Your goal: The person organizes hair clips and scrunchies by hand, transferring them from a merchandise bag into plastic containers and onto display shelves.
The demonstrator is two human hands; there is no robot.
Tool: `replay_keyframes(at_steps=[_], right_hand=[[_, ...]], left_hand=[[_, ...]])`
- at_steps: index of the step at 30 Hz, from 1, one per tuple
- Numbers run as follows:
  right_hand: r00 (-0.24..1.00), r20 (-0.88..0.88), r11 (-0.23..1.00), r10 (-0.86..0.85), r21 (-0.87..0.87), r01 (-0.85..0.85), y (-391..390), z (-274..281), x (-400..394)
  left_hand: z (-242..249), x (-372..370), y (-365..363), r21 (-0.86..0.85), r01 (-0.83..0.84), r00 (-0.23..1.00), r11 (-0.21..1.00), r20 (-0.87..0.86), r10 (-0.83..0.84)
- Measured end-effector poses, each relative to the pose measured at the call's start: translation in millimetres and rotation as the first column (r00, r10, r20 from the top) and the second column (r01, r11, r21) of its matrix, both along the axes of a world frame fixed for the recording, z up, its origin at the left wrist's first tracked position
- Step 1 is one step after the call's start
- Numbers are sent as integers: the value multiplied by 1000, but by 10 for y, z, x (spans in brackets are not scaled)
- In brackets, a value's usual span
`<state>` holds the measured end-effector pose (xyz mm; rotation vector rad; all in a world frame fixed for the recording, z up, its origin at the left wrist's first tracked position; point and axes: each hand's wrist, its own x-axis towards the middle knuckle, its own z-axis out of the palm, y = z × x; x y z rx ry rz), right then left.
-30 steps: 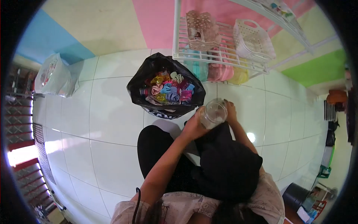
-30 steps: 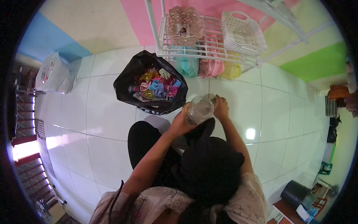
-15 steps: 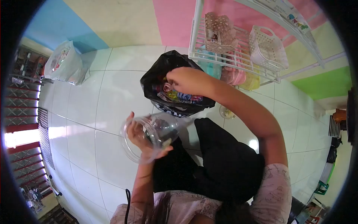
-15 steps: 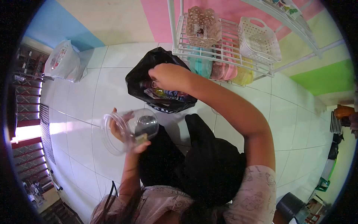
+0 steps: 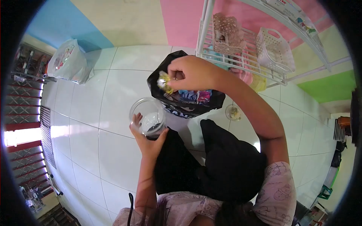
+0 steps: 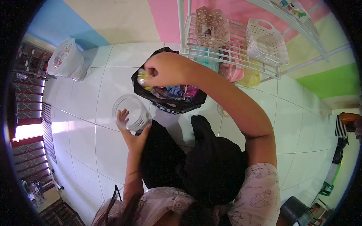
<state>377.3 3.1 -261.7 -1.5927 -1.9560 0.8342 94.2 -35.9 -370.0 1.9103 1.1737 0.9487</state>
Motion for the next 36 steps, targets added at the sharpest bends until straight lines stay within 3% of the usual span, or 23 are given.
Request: replay_keyframes(at_steps=[2, 5, 8, 9, 11, 13, 16, 17, 20, 23, 26, 32, 36], right_hand=[[971, -229, 997, 76, 17, -74, -130, 319, -114], [971, -159, 982, 179, -29, -186, -202, 492, -211], [933, -346, 992, -103, -107, 70, -84, 162, -73], [941, -260, 976, -215, -31, 215, -43, 43, -15], [981, 89, 980, -172, 116, 161, -11, -441, 60], [844, 525, 992, -110, 4, 127, -179, -972, 82], [804, 584, 993, -111, 25, 119, -388, -1315, 103], [817, 577, 986, -24, -121, 114, -392, -1292, 131], [848, 529, 1000, -19, 26, 6, -463, -1399, 220], [849, 527, 999, -43, 41, 25, -467, -1336, 201], [860, 511, 994, -16, -85, 69, -359, -1407, 262], [893, 432, 982, 129, -181, -54, -293, -1245, 425], [850, 516, 978, 102, -209, 9, -356, -1122, 360]], left_hand=[[63, 94, 30, 144, 15, 982, 990, -190, 13], [73, 232, -53, 112, 5, 999, 994, -46, 0], [27, 236, -114, 75, 3, 993, 997, 116, -11], [-8, 219, -132, 88, -18, 996, 996, 92, 10], [-72, 175, -152, 118, -56, 998, 991, 44, 51], [-82, 160, -179, 106, -53, 997, 993, 62, 46], [-117, 133, -191, 102, -42, 995, 994, 97, 32], [-126, 132, -187, 104, -38, 993, 994, 112, 26], [-123, 131, -185, 100, -24, 998, 995, 53, 19], [-128, 153, -175, 71, -5, 994, 997, 105, -3], [-92, 178, -187, 39, -11, 994, 999, 109, 7], [-90, 194, -210, 3, -23, 988, 1000, 151, 22], [-75, 180, -206, -7, -21, 988, 1000, 154, 22]])
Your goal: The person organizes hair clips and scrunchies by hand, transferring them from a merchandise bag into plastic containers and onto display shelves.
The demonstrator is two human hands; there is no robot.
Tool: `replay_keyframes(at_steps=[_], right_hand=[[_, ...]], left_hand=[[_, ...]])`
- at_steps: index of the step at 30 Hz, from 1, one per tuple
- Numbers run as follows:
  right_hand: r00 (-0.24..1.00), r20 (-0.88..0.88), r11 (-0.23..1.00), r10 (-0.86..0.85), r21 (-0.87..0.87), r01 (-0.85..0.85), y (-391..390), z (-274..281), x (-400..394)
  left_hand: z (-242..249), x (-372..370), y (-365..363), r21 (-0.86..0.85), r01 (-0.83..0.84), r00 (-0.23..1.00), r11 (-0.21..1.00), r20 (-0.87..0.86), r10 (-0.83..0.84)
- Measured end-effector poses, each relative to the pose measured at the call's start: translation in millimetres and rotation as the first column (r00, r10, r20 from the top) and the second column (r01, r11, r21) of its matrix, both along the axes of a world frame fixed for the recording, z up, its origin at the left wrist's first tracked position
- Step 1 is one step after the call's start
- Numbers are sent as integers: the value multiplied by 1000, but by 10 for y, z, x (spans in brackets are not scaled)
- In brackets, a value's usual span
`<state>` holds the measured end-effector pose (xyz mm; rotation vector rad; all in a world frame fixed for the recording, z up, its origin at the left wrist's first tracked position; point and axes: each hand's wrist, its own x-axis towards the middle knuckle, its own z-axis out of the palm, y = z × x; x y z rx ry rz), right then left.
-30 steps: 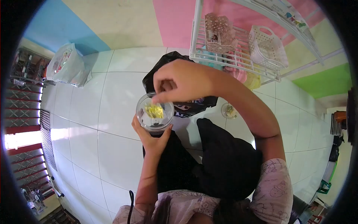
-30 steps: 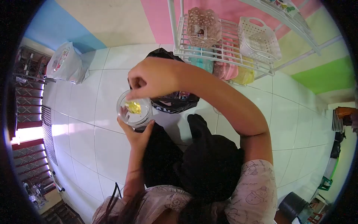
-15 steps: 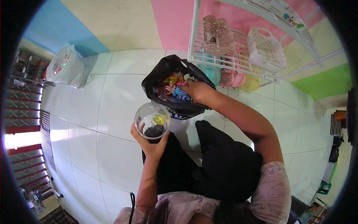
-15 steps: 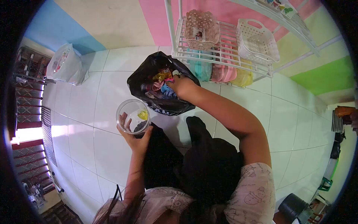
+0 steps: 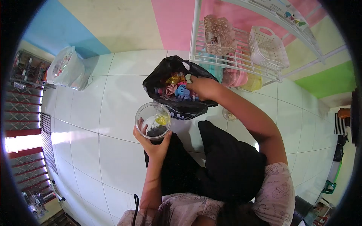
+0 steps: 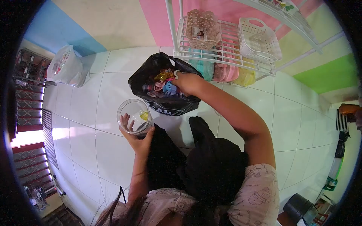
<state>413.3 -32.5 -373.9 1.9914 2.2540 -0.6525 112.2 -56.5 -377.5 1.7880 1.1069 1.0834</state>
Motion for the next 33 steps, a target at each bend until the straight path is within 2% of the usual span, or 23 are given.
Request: replay_keyframes(at_steps=[5, 8, 11, 14, 16, 18, 20, 23, 26, 27, 30, 32, 33], right_hand=[[995, 4, 988, -103, 112, 102, -3, -274, -44], [998, -43, 995, -47, 81, 50, 80, -234, 0], [999, 3, 988, -52, 146, 51, 110, -229, 2], [996, 41, 989, -82, 127, 76, 145, 213, -45], [979, -182, 972, -96, 193, 131, 85, 732, -52], [927, -373, 927, 33, 358, 111, 12, 1104, -15], [841, -522, 926, 142, 370, 73, -82, 1571, -106], [789, -572, 901, 224, 431, 56, -154, 1657, -295], [792, -601, 961, 106, 268, 74, -201, 1788, -541], [814, -568, 968, 121, 250, 31, -195, 1794, -566], [601, -772, 957, 209, 288, 36, -78, 1562, -483], [501, -865, 963, -33, 107, 248, -24, 1552, -383], [432, -889, 940, -150, 7, 342, 17, 1544, -326]], left_hand=[[-42, -41, 26, 13, 12, 1000, 1000, -4, -12], [-37, -40, 27, 14, 7, 1000, 1000, -10, -7], [-60, -58, 27, 23, 16, 1000, 1000, -26, -16], [-67, -64, 28, 33, 23, 999, 999, -24, -23], [-62, -65, 19, 39, 41, 998, 998, -52, -39], [-54, -32, 21, 42, 59, 995, 997, -77, -55], [-40, 13, 5, 41, 77, 992, 996, -108, -72], [7, 126, -24, 37, 112, 991, 993, -82, -108], [62, 212, -67, 16, 122, 991, 992, -64, -120], [46, 210, -58, 19, 135, 990, 991, -41, -134], [-21, 189, -65, 8, 148, 989, 989, 17, -148], [-21, 184, -67, -18, 122, 992, 992, 37, -121], [-11, 178, -75, -55, 103, 990, 993, 104, -96]])
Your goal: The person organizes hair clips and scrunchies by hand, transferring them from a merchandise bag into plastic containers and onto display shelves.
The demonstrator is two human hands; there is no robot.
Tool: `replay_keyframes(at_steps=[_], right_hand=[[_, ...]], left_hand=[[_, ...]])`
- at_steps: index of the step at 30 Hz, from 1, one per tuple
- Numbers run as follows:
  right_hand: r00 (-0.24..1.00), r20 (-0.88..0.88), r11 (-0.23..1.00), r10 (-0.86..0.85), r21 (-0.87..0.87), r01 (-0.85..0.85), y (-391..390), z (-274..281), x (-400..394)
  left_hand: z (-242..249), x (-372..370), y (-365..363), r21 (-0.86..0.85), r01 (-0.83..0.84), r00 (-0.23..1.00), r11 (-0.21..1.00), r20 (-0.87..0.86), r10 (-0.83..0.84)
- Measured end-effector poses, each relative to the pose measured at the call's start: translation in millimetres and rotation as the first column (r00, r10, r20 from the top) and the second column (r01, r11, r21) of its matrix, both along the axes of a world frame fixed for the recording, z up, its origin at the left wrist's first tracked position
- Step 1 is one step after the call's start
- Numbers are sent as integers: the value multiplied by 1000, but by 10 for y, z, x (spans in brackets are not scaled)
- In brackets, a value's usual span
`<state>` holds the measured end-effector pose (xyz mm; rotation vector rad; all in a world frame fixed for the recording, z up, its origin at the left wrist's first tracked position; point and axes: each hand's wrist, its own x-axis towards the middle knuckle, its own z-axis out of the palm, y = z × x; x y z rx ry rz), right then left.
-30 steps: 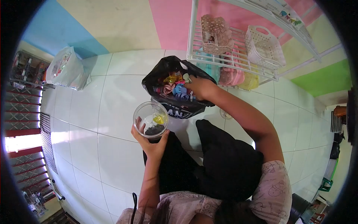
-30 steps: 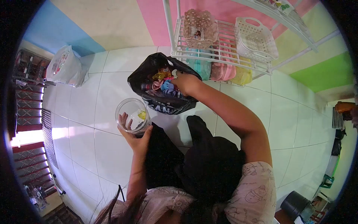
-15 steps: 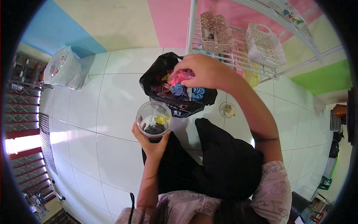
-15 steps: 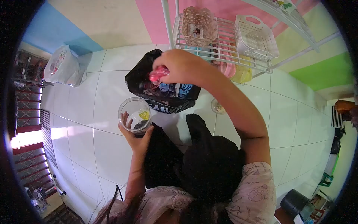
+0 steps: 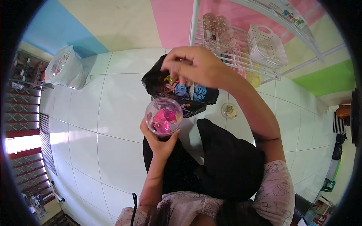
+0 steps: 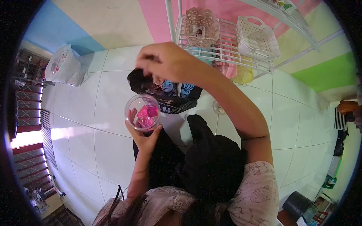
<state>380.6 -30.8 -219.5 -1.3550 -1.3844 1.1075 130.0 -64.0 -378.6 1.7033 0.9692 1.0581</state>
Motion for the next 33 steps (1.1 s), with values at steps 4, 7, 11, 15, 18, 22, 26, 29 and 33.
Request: replay_keyframes(at_steps=[4, 7, 11, 15, 18, 22, 26, 29, 33], right_hand=[[519, 851, 996, -76, 89, -1, 202, -1148, 221], [293, 954, 979, -65, 4, 202, 151, -1643, 96], [228, 974, 965, -11, -49, 256, 180, -1741, 166], [167, 985, 971, 41, -79, 226, 230, -1762, 241], [175, 985, 975, 2, -40, 218, 224, -1766, 247], [181, 976, 981, -119, 88, 172, 106, -1508, 183], [383, 862, 943, -333, 311, 121, -91, -804, 76], [776, 579, 964, -251, 221, 147, -268, -95, -137], [943, 327, 988, 64, 109, -105, -338, 65, -322]], left_hand=[[-26, -50, -28, -18, -92, 990, 996, 103, 94], [-29, -73, -2, 16, -116, 987, 993, 110, 114], [-49, -113, -6, 17, -95, 995, 995, 43, 95], [-126, -91, 8, -33, -95, 989, 995, 108, 98], [-144, -77, 16, -28, -110, 989, 994, 99, 112], [-144, -66, 33, 17, -126, 991, 992, 56, 125], [-228, -94, 91, 147, -131, 988, 980, -63, 141], [-364, -107, 85, 210, -126, 982, 970, -113, 152], [-397, -90, 60, 223, -85, 986, 971, -118, 114]])
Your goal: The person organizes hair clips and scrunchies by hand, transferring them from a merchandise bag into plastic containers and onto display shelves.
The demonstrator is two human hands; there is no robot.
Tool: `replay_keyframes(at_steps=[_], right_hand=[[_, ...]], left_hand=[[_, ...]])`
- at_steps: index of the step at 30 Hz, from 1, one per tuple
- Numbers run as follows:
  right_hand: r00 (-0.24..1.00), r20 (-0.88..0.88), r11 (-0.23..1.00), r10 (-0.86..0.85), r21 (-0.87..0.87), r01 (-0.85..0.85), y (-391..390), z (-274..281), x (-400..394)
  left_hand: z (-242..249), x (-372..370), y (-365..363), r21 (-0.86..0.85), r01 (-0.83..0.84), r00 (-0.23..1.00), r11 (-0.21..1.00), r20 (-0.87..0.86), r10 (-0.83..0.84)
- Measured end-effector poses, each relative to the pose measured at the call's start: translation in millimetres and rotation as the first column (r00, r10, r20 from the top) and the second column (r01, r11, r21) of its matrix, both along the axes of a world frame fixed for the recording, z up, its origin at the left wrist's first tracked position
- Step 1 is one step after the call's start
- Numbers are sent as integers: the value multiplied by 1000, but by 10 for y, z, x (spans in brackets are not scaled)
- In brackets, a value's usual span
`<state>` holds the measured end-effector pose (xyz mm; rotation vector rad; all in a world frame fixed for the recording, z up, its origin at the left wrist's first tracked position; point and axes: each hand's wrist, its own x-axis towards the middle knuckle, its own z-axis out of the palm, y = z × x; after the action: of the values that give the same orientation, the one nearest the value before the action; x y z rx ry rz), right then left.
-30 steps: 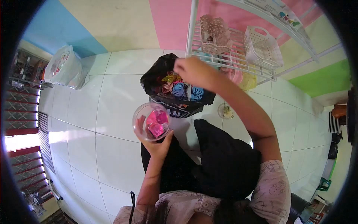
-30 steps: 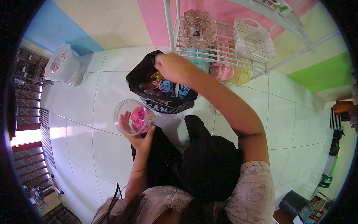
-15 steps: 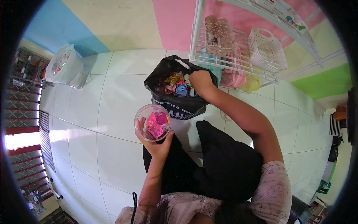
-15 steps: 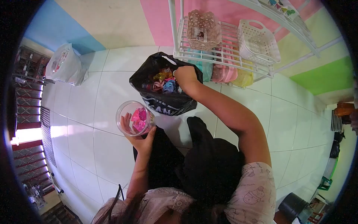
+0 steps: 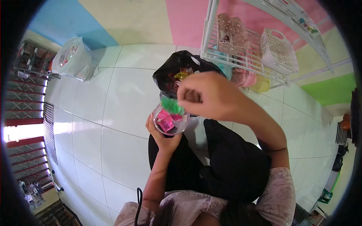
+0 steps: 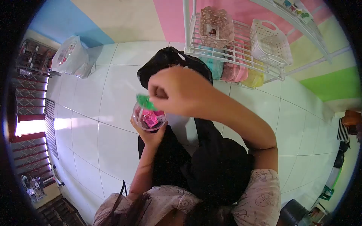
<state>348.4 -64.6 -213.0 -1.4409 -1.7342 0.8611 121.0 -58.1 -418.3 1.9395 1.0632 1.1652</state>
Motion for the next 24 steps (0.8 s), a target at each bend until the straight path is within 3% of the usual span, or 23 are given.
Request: replay_keyframes(at_steps=[1, 4, 5, 6, 7, 9, 12, 15, 18, 21, 24], right_hand=[[998, -12, 997, 64, -49, -65, 6, -82, -35], [980, -158, 963, 124, -219, -157, 193, -285, 48], [978, -207, 943, -15, -327, -55, 293, -355, 125], [977, -203, 964, -71, -267, 14, 461, -585, 252], [989, -58, 982, -134, -143, 124, 630, -866, 363], [935, 334, 992, -122, 15, 124, 828, -1325, 506], [769, 630, 990, -112, 7, 139, 1057, -1906, 480], [626, 775, 970, -92, -71, 231, 1143, -2012, 354], [609, 793, 953, -20, -169, 251, 1233, -1930, 319], [634, 771, 909, 60, -304, 285, 1332, -2000, 300], [609, 788, 893, 91, -335, 301, 1383, -2037, 305]], left_hand=[[7, 6, -17, -29, 6, 1000, 1000, 10, -6], [135, 41, -58, -219, 20, 958, 975, 285, 44], [114, 11, -55, -209, -11, 964, 978, 259, 66], [87, -32, -55, -175, 5, 971, 985, 235, 37], [63, -82, -40, -139, 23, 978, 990, 210, 6], [100, -135, 52, -45, 86, 987, 995, 140, -79], [272, -92, 235, 9, 310, 946, 951, 100, -309], [455, 2, 404, -17, 519, 847, 855, -127, -517], [643, 175, 572, -21, 649, 752, 760, -126, -646], [758, 328, 633, -76, 700, 713, 710, 17, -701], [766, 365, 663, -130, 708, 702, 694, 28, -711]])
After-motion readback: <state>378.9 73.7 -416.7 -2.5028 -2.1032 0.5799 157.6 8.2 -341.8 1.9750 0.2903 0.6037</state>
